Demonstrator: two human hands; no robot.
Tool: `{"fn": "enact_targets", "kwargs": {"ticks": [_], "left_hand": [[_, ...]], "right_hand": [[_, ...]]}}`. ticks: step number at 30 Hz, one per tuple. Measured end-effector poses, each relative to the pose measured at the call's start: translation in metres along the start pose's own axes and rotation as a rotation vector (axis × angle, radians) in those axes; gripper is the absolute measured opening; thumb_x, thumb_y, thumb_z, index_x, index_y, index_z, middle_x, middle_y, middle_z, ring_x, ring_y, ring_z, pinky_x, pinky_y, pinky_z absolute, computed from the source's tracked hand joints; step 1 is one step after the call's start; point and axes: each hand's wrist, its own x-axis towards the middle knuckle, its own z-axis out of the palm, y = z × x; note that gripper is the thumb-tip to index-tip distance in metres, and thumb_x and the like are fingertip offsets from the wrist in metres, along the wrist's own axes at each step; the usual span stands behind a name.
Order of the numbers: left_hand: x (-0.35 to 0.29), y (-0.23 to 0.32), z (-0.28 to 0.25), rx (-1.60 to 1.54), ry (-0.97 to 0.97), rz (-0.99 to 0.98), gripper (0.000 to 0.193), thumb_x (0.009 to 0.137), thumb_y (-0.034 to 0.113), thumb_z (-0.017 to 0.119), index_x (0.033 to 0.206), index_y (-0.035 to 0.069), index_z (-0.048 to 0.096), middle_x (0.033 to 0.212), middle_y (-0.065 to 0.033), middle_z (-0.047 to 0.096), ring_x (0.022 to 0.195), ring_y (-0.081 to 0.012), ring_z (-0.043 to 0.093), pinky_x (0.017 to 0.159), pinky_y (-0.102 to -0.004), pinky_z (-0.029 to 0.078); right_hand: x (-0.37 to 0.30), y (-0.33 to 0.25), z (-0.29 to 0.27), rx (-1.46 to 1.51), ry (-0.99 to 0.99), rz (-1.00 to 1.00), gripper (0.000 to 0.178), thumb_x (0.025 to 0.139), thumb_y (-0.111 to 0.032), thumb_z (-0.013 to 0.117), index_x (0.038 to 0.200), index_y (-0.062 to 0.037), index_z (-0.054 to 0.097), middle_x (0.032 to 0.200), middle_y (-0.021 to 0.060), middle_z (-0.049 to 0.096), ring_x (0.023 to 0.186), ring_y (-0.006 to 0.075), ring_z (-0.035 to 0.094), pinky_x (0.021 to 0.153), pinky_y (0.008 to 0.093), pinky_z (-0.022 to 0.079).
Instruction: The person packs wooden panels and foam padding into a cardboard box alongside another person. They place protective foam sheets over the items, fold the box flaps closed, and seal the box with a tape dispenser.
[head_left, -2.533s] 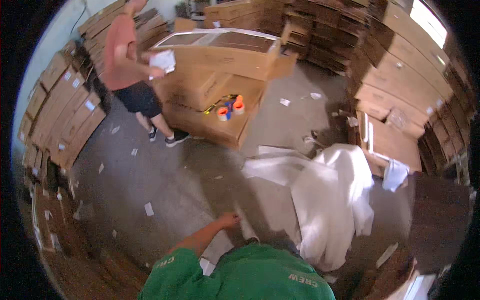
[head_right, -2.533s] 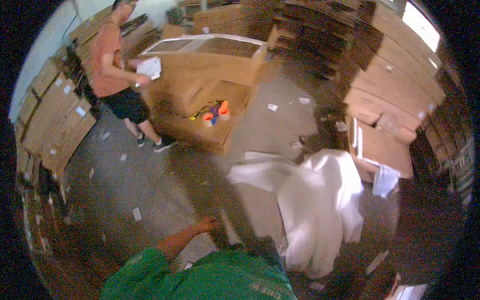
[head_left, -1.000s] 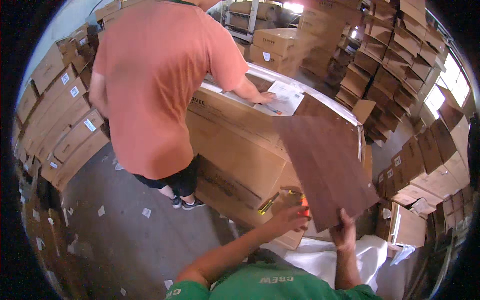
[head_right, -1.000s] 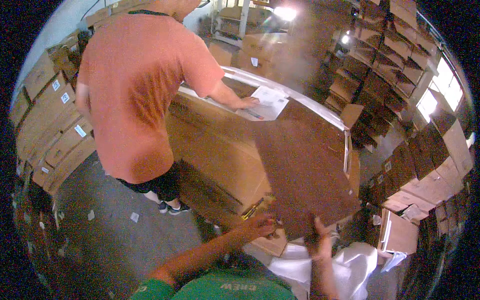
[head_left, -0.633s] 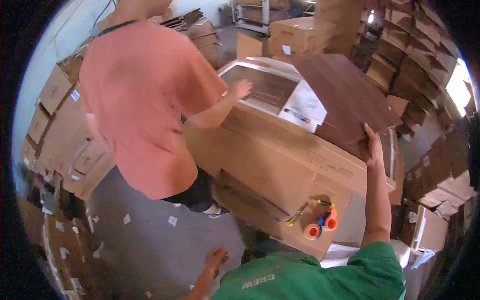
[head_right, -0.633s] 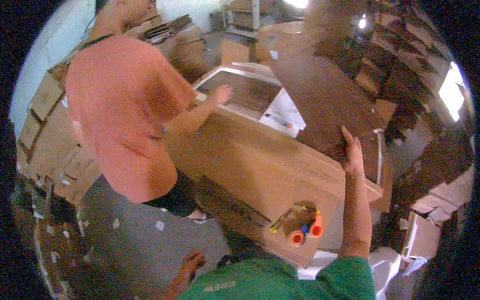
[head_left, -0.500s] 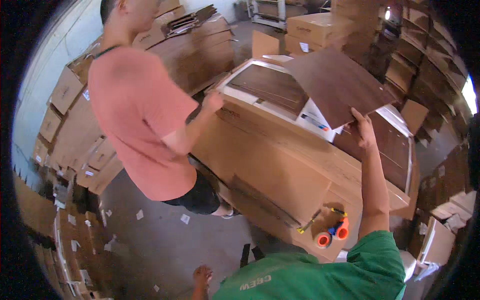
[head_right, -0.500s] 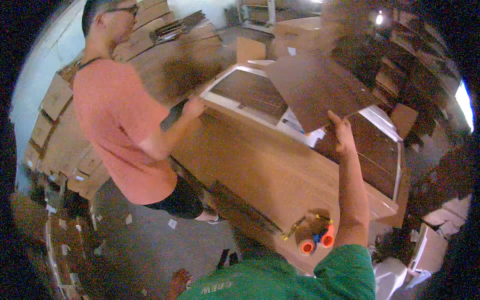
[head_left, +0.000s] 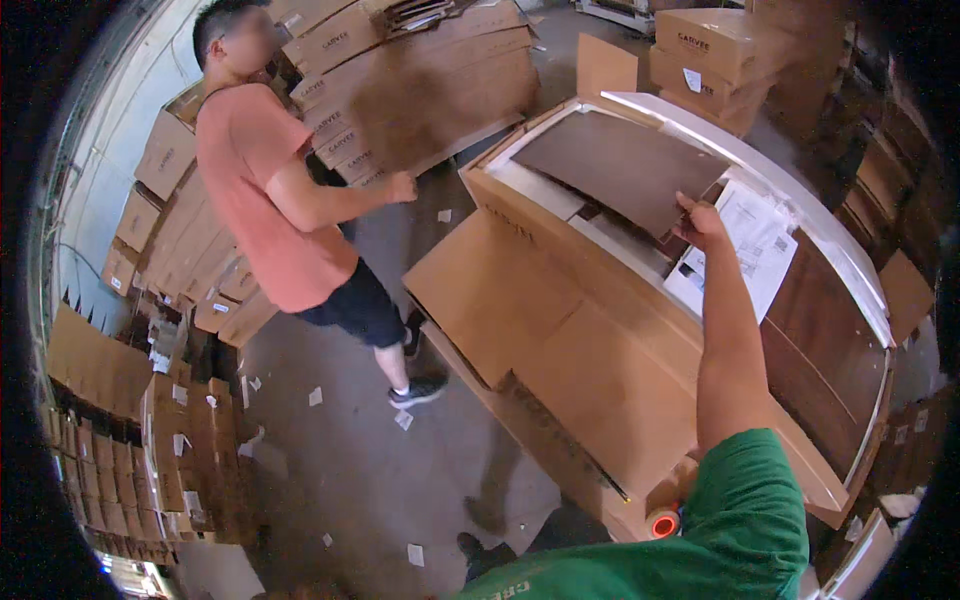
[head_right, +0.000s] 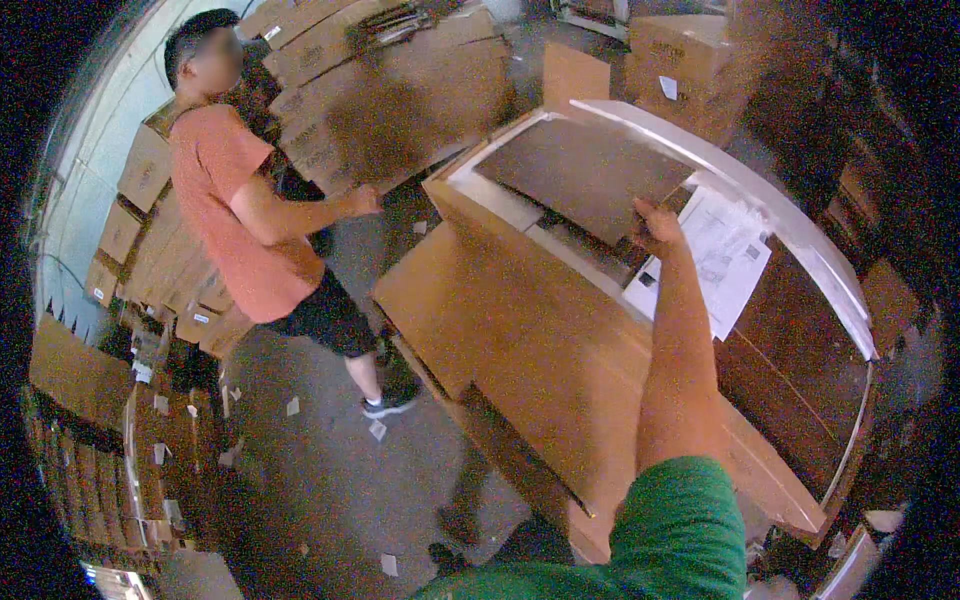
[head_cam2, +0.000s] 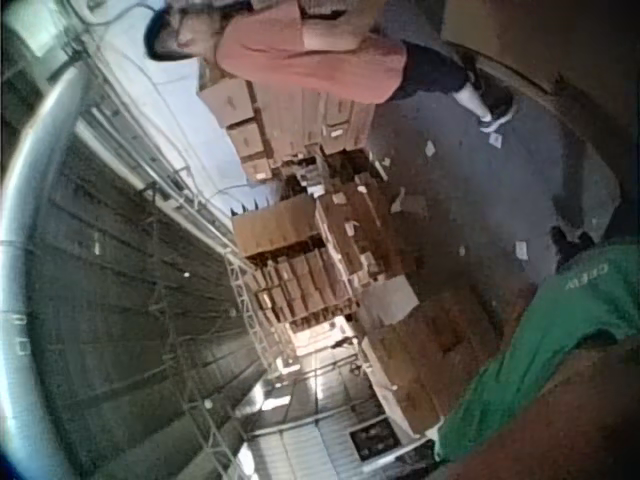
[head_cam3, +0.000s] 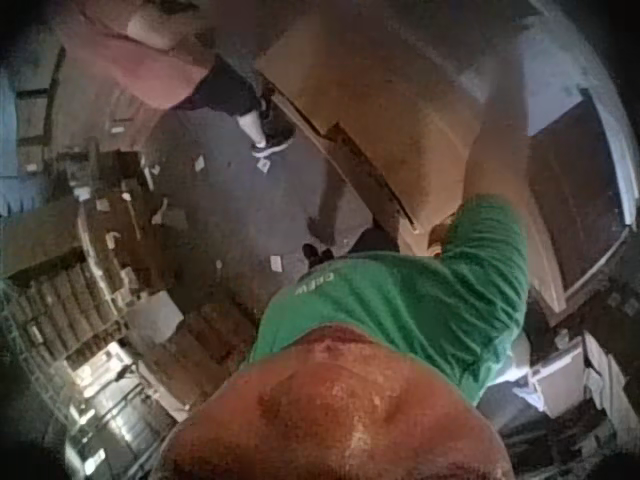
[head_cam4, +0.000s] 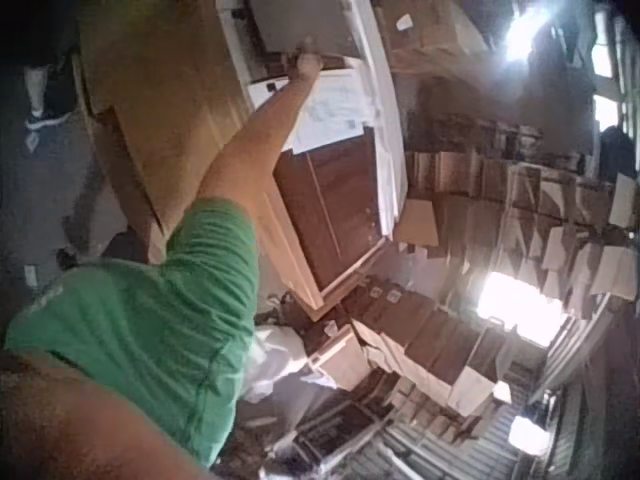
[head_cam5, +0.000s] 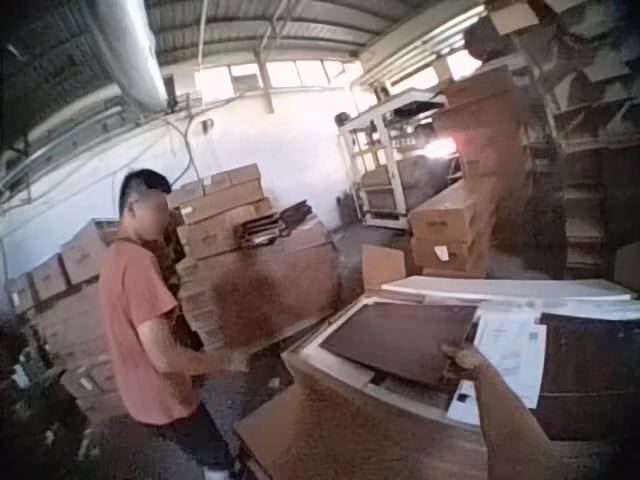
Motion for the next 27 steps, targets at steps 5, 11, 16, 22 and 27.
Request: {"fn": "enact_targets", "kwargs": {"ticks": [5,11,16,22,27], "left_hand": [[0.009,0.023,0.035,-0.011,-0.120,-0.153,0.049,0.073,0.036,0.065,0.108,0.008,0.045,0.099,-0.0070,0.047,0.067,-0.0207,0.052,0.065,-0.0375,0.042],[0.011,0.082,0.025,0.063,-0.210,-0.333,0.062,0.071,0.040,0.068,0.118,0.008,0.042,0.111,-0.0087,0.045,0.070,-0.0226,0.052,0.069,-0.0398,0.041],[0.060,0.099,0.020,0.347,-0.321,-0.299,0.059,0.072,0.040,0.066,0.116,0.008,0.043,0.110,-0.0092,0.047,0.071,-0.0228,0.053,0.069,-0.0395,0.042],[0.123,0.083,0.001,1.020,-0.554,0.033,0.039,0.076,0.035,0.059,0.101,0.007,0.049,0.092,-0.0088,0.054,0.071,-0.0216,0.056,0.067,-0.0363,0.045],[0.176,0.024,-0.020,1.407,-0.798,0.446,0.027,0.079,0.031,0.054,0.089,0.007,0.055,0.077,-0.0084,0.060,0.071,-0.0207,0.059,0.065,-0.0336,0.047]], "right_hand": [[0.068,0.064,-0.083,-0.675,0.620,-0.484,0.019,0.078,-0.014,0.057,0.088,0.0016,0.059,0.061,0.0069,0.052,0.047,0.0160,0.047,0.042,0.0298,0.039],[-0.030,0.073,0.014,-0.947,0.460,-0.561,0.033,0.081,-0.020,0.055,0.107,0.0002,0.054,0.083,0.0107,0.059,0.076,0.0177,0.056,0.068,0.0289,0.046],[-0.211,0.137,0.040,-0.756,0.065,-0.307,0.028,0.088,-0.022,0.048,0.107,-0.0027,0.053,0.080,0.0047,0.060,0.076,0.0138,0.056,0.070,0.0313,0.045],[-0.515,0.382,-0.117,-1.097,-0.236,-0.017,0.032,0.086,-0.026,0.042,0.111,-0.0081,0.053,0.099,0.0095,0.057,0.090,0.0220,0.056,0.078,0.0350,0.046],[-0.751,0.339,-0.174,-1.579,-0.013,0.683,0.039,0.077,-0.034,0.050,0.107,-0.0096,0.057,0.097,0.0154,0.060,0.089,0.0317,0.058,0.079,0.0415,0.046]]}}
